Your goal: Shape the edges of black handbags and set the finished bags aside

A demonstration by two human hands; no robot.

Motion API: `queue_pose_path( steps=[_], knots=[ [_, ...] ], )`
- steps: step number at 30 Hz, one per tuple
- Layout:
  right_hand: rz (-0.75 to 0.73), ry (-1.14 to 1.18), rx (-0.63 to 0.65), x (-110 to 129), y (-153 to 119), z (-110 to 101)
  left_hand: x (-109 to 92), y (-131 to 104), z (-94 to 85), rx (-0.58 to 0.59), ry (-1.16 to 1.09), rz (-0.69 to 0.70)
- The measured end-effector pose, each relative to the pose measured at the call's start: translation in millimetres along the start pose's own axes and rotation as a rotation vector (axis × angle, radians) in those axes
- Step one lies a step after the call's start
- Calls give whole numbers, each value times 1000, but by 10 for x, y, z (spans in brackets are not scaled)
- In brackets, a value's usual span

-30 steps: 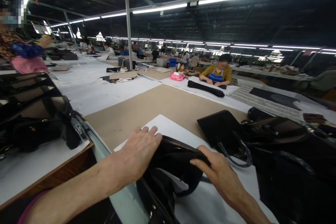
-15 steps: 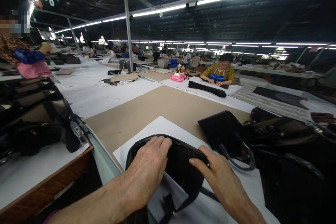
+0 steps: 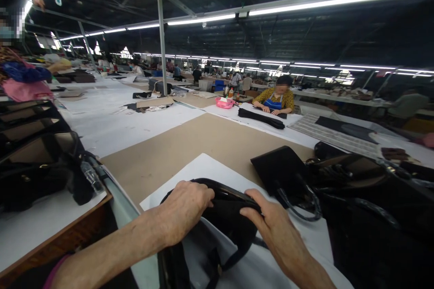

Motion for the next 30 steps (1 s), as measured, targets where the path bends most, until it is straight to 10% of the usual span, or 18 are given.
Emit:
queue_pose_path(
  steps=[15,23,30],
  knots=[
    [-45,5,-50,-32,-12,18,-35,52,13,-22,48,62],
    [-350,-169,-409,29,-17,20,-20,98,92,11,110,80],
    [-350,-215,-407,43,70,30,-63,136,62,33,140,31]
  ],
)
Point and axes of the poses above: each hand's wrist, its own y-axis towards the middle knuckle, its own z-axis out of the palm, x = y × z, the point moved 5 cm from there along y, towards the middle knuckle, and after that the axes turned 8 degrees about -y, right-handed, at the moved point
